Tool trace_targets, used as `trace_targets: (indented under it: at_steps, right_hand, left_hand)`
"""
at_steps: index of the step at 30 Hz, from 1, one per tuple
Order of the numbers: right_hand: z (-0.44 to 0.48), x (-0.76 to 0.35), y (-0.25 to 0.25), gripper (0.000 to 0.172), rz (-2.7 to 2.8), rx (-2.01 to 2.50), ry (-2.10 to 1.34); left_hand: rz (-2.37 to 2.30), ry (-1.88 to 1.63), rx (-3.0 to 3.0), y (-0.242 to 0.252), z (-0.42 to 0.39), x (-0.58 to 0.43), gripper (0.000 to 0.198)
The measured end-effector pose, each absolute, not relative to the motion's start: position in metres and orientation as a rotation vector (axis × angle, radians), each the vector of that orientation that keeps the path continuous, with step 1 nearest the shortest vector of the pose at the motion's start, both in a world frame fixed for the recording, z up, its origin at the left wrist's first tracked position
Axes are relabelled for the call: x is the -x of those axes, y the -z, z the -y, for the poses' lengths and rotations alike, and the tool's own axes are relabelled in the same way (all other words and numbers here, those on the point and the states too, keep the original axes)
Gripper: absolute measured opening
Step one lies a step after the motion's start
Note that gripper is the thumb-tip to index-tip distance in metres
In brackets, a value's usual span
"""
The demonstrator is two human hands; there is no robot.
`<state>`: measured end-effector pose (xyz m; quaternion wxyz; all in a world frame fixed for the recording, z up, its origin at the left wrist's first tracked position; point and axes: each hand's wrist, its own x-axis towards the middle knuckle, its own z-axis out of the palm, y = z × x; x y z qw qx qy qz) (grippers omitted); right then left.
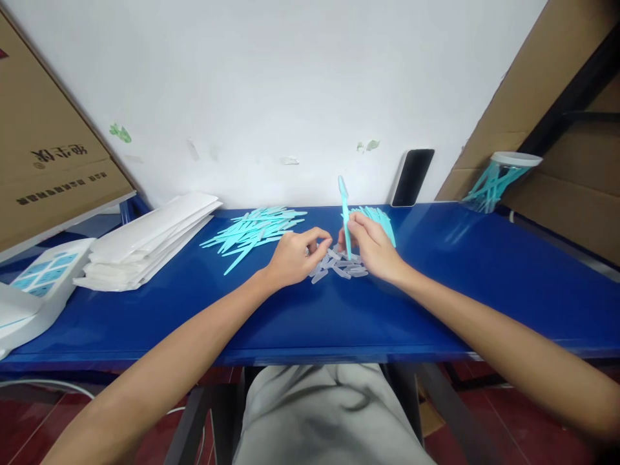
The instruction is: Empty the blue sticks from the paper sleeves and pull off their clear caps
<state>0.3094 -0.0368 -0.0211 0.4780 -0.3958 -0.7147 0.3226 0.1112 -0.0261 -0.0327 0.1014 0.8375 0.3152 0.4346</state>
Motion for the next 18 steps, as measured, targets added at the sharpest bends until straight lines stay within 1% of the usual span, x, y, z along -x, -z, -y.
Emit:
trace_targets:
  at_steps: [3,7,11,14,15,18]
  right_hand:
    - [0.038,-0.312,0.02,0.03,1.849,0.977,-0.797]
    - [0.04,-0.314,0.019,0.03,2.069,0.992,-0.553]
    - [0.04,-0.315,0.02,0.03,2.174,1.005,-0.472]
    - [0.038,-0.318,0.023,0.03,2.201,1.028,-0.438]
    - [0.037,-0.318,0.023,0.028,2.205,1.028,-0.424]
    - [0.035,-0.321,0.026,0.014,2.206,0.998,-0.393]
  left_hand:
    - [-1.051,-1.358,-2.424,0.033,0.021,-0.104,0.027]
    - [-1.146,-1.415,-2.281,0.032,0.012,-0.094,0.032]
    - [-1.052,-1.46,-2.031,0.031,0.005,-0.091,0.038]
    - [-0.981,-1.411,-1.976,0.032,0.001,-0.09,0.039]
    - [-0.977,-1.39,-2.0,0.032,0.0,-0.09,0.039]
    - [-1.009,-1.358,-2.074,0.033,0.001,-0.089,0.038]
